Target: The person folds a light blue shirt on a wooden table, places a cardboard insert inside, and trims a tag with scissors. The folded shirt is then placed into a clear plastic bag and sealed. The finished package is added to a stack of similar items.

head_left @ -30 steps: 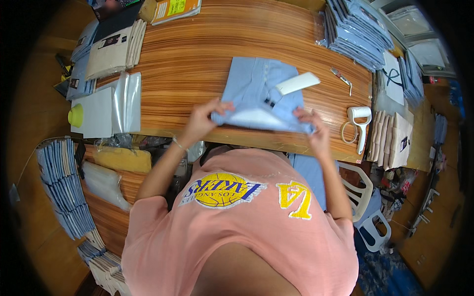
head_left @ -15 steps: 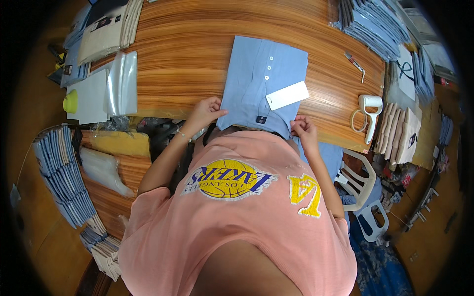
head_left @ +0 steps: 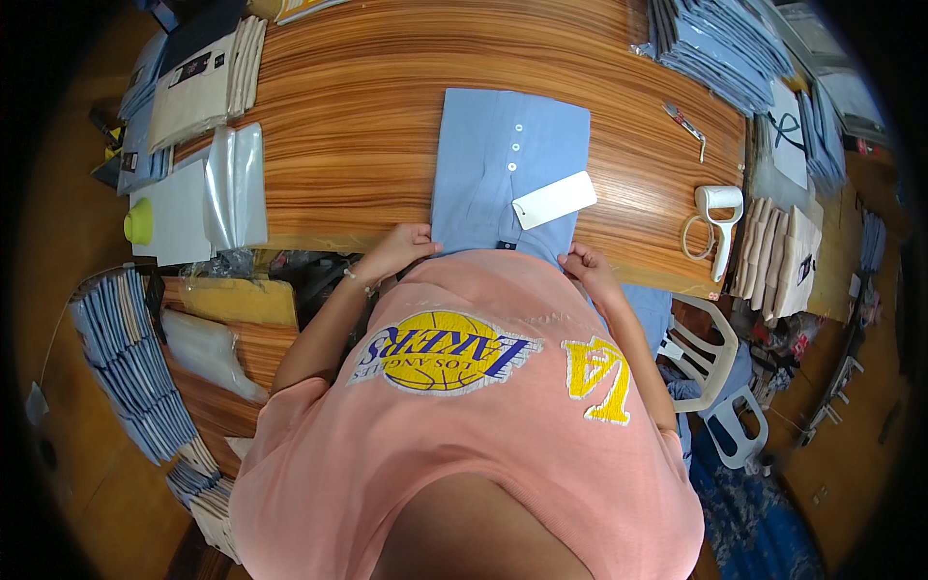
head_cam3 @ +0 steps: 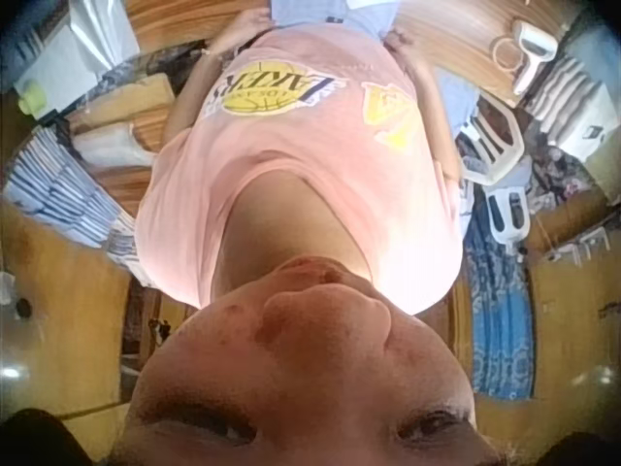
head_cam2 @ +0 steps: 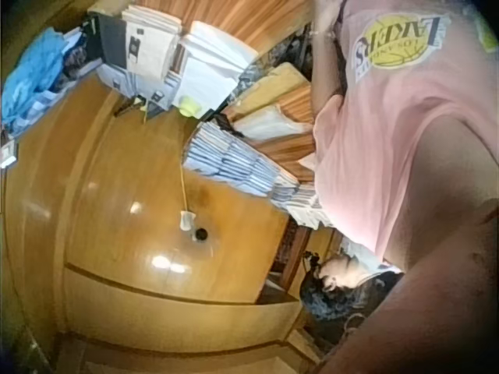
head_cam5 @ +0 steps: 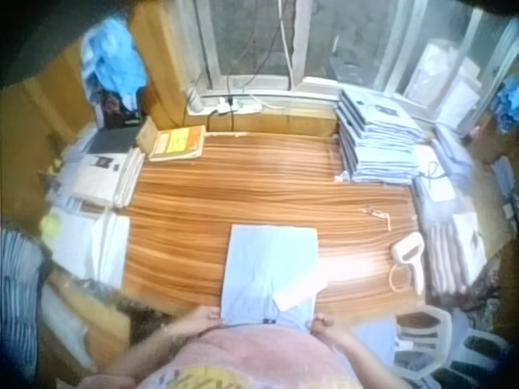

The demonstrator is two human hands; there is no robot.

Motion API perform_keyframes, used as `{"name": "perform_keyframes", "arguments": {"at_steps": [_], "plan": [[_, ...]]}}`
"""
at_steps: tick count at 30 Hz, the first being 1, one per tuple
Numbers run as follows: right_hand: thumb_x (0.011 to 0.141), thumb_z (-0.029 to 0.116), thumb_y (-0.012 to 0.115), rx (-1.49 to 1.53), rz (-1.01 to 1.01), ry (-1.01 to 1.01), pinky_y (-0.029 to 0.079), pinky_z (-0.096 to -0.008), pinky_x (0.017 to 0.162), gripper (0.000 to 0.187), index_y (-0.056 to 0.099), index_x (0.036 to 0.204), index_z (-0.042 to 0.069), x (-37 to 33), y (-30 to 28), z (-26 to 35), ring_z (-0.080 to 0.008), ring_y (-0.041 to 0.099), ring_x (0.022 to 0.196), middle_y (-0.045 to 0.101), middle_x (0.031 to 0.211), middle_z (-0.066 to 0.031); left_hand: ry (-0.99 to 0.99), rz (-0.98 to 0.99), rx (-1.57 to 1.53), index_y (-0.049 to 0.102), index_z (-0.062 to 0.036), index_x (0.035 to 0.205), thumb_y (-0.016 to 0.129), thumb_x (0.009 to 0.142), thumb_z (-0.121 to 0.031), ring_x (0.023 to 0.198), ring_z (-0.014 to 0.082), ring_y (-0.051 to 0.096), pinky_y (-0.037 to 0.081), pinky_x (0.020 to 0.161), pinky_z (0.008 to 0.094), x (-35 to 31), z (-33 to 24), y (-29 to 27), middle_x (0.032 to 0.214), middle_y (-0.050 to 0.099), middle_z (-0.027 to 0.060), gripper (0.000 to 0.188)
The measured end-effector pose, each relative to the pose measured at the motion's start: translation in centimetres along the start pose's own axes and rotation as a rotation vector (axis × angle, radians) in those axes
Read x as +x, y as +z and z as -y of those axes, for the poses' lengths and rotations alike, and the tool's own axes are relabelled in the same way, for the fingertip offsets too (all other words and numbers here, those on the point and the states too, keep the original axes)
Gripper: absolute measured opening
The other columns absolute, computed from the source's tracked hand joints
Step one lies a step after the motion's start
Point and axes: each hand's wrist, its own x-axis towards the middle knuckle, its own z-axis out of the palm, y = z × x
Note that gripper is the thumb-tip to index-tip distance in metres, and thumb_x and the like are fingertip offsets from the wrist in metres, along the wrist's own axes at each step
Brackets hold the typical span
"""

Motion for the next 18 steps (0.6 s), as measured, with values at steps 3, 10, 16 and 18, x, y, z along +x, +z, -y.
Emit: {"name": "perform_keyframes", "arguments": {"at_steps": [3,10,16,18], "plan": [[0.088,0.007,0.059,0.03,-0.025,-0.061,0.04,-0.0173,0.057,0.003,0.058,0.09,0.005,0.4,0.6,-0.4,-0.0027,0.049,0.059,0.056,0.071,0.0039,0.047,-0.029,0.058,0.057,0.0014,0.097,0.059,0.088,-0.006,0.072,0.0055,0.055,0.044,0.063,0.0177,0.1,0.9,0.0,0.078,0.062,0.0022,0.012],[0.085,0.006,0.062,0.048,-0.119,-0.086,0.042,-0.0185,0.057,0.016,0.056,0.1,0.007,-0.3,0.9,-0.2,-0.0033,0.051,0.059,0.059,0.073,0.0028,0.135,-0.073,-0.079,0.056,0.0,0.1,0.06,0.087,-0.004,0.079,0.005,0.054,0.043,0.067,0.0184,-0.4,2.6,0.4,0.085,0.06,0.0018,0.015],[0.083,0.006,0.065,-0.078,-0.127,-0.157,0.042,-0.0198,0.056,0.021,0.056,0.102,0.006,-0.6,0.9,-0.3,-0.0035,0.05,0.061,0.055,0.07,0.004,0.103,-0.167,-0.055,0.056,-0.0007,0.098,0.064,0.083,-0.006,0.074,0.006,0.054,0.045,0.064,0.0195,-1.5,0.9,1.8,0.084,0.058,0.0021,0.018],[0.083,0.007,0.065,-0.021,-0.255,-0.248,0.04,-0.0211,0.054,0.019,0.055,0.099,0.005,-0.4,2.1,-0.7,-0.0036,0.047,0.059,0.055,0.069,0.0039,0.135,-0.224,-0.131,0.056,-0.0014,0.098,0.065,0.083,-0.007,0.073,0.0058,0.054,0.045,0.062,0.0197,-1.5,1.3,2.2,0.085,0.058,0.0019,0.018]]}}
